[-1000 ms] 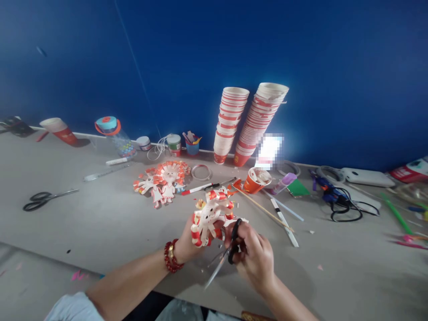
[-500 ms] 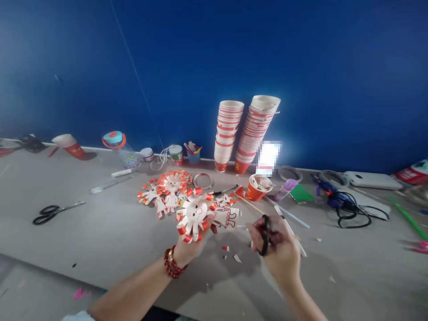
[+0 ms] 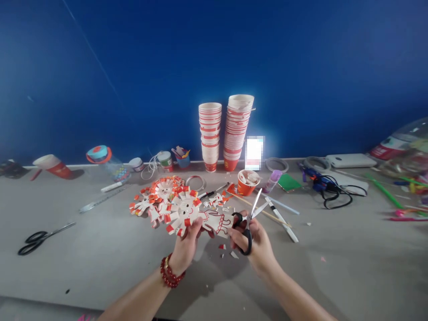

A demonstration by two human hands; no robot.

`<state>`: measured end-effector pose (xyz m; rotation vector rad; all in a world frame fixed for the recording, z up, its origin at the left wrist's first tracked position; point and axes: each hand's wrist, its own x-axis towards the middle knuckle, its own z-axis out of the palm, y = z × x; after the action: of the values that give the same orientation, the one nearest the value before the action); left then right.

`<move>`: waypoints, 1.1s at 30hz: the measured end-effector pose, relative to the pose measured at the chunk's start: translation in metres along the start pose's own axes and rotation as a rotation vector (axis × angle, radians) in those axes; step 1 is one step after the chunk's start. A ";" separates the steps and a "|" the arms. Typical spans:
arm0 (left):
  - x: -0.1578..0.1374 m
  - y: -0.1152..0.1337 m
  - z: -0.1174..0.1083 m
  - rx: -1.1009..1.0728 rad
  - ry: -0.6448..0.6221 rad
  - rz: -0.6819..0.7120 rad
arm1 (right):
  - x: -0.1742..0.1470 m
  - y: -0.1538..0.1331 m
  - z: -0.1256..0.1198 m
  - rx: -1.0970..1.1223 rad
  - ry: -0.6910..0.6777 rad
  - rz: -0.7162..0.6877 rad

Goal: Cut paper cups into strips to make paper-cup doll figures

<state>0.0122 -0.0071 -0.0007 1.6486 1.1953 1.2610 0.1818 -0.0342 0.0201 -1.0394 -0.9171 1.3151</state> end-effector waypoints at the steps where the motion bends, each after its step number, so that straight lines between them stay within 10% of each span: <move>1: 0.000 0.003 0.001 -0.040 -0.009 -0.018 | -0.001 0.000 0.002 0.001 0.003 0.006; 19: 0.010 0.023 -0.008 -0.487 -0.162 -0.260 | -0.006 -0.021 -0.034 -0.499 -0.564 0.224; 33: 0.002 0.032 0.000 -0.266 -0.062 -0.208 | -0.016 -0.001 -0.011 -0.308 -0.506 0.226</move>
<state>0.0200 -0.0147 0.0295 1.3250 1.0791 1.1735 0.1913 -0.0505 0.0185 -1.0857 -1.4494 1.7055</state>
